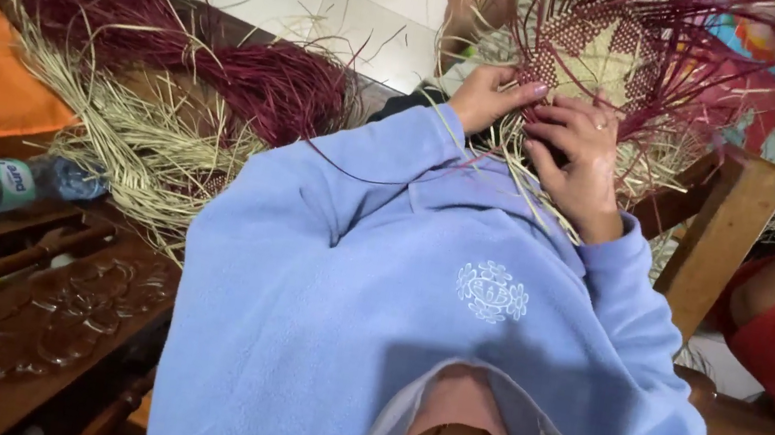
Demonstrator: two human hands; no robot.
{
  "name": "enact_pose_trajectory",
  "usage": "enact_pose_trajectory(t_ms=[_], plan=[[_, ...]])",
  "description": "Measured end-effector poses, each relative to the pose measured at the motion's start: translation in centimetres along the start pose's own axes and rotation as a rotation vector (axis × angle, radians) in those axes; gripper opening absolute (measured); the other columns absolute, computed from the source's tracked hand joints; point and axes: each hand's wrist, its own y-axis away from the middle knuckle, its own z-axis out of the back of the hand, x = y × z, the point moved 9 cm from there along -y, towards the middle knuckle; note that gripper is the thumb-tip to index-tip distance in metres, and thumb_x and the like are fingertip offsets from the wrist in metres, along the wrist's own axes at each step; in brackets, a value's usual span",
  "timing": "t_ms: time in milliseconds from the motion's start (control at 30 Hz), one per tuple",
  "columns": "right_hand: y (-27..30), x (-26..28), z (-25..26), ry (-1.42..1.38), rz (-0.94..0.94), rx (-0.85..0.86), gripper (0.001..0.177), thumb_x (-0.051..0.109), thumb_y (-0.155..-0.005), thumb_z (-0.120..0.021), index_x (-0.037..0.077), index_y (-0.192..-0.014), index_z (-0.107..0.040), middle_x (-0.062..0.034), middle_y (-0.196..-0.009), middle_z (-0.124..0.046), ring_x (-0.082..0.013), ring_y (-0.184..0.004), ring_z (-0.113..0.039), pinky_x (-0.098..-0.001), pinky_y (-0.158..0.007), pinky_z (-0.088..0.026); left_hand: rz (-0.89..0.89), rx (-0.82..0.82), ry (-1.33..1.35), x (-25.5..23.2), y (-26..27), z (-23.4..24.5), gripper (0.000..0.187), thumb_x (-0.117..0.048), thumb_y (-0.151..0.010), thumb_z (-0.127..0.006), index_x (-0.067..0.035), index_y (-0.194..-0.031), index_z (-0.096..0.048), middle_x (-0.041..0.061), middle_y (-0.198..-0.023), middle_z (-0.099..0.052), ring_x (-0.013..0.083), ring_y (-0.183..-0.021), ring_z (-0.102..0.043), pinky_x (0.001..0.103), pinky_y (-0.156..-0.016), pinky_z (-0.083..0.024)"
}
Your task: Weaving a circular pattern using dried grass or straw fibers to create a basket or mat.
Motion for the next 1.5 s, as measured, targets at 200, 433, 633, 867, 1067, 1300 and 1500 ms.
enact_pose_trajectory(t_ms=[200, 433, 633, 867, 1067, 1300, 1500], plan=[[-1.2, 1.4, 0.5, -0.019, -0.058, 0.016, 0.008, 0.006, -0.076, -0.065, 0.004, -0.083, -0.065, -0.0111, -0.094, -0.061, -0.0308, -0.102, -0.051, -0.0428, -0.092, -0.031, -0.142, 0.094, 0.110, -2.3, 1.2, 0.2, 0.029, -0.028, -0.067, -0.071, -0.005, -0.082, -0.062, 0.005, -0.075, -0.065, 0.0122, -0.071, -0.060, 0.025, -0.069, -0.049], [-1.3, 1.6, 0.6, 0.003, -0.155, 0.052, 0.006, 0.000, -0.074, -0.065, 0.001, -0.080, -0.065, -0.0103, -0.096, -0.062, -0.0265, -0.105, -0.049, -0.0408, -0.100, -0.027, -0.130, 0.309, -0.208, -2.7, 2.6, 0.9, 0.043, -0.031, -0.061, -0.073, -0.001, -0.089, -0.059, 0.006, -0.078, -0.064, 0.0117, -0.066, -0.056, 0.023, -0.062, -0.046], [-1.3, 1.6, 0.8, 0.000, -0.166, 0.044, 0.007, 0.000, -0.074, -0.064, 0.000, -0.081, -0.065, -0.0099, -0.097, -0.061, -0.0284, -0.105, -0.049, -0.0458, -0.102, -0.023, 0.018, 0.512, -0.403, -1.3, 5.9, 6.7, 0.023, -0.024, -0.070, -0.060, -0.007, -0.084, -0.062, 0.002, -0.069, -0.060, 0.0113, -0.061, -0.052, 0.022, -0.056, -0.042], [-1.8, 3.4, 1.1, -0.099, -0.110, 0.153, 0.011, -0.007, -0.077, -0.062, -0.006, -0.088, -0.062, -0.0168, -0.104, -0.058, -0.0343, -0.107, -0.049, -0.0422, -0.096, -0.036, 0.010, 0.148, -0.226, -1.8, 11.5, 20.7, 0.010, -0.014, -0.079, -0.061, -0.005, -0.085, -0.061, -0.001, -0.067, -0.056, 0.0053, -0.053, -0.043, 0.017, -0.050, -0.036], [-3.0, 5.4, 2.4, 0.112, -0.013, 0.282, 0.015, -0.009, -0.079, -0.066, -0.012, -0.094, -0.064, -0.0233, -0.103, -0.060, -0.0360, -0.100, -0.053, -0.0418, -0.098, -0.036, -0.054, 0.031, -0.294, -4.9, 15.6, 26.1, 0.012, -0.011, -0.083, -0.061, 0.000, -0.087, -0.060, 0.000, -0.070, -0.055, 0.0055, -0.057, -0.044, 0.017, -0.052, -0.037], [-2.3, 4.8, 3.2, 0.290, -0.071, 0.405, 0.020, -0.003, -0.082, -0.071, -0.008, -0.101, -0.067, -0.0240, -0.109, -0.059, -0.0331, -0.097, -0.051, -0.0393, -0.085, -0.042, -0.101, -0.262, -0.402, -4.6, 16.6, 28.8, 0.032, -0.030, -0.084, -0.058, -0.004, -0.101, -0.051, 0.015, -0.097, -0.055, 0.0256, -0.083, -0.057, 0.035, -0.072, -0.051], [-3.9, 6.2, 4.6, 0.270, -0.135, 0.387, 0.024, -0.008, -0.081, -0.068, -0.013, -0.104, -0.066, -0.0281, -0.114, -0.055, -0.0372, -0.098, -0.049, -0.0412, -0.086, -0.040, -0.266, -0.323, -0.341, -9.7, 17.6, 27.1, 0.026, -0.019, -0.089, -0.058, 0.005, -0.099, -0.055, 0.011, -0.091, -0.061, 0.0178, -0.074, -0.056, 0.028, -0.062, -0.048]])
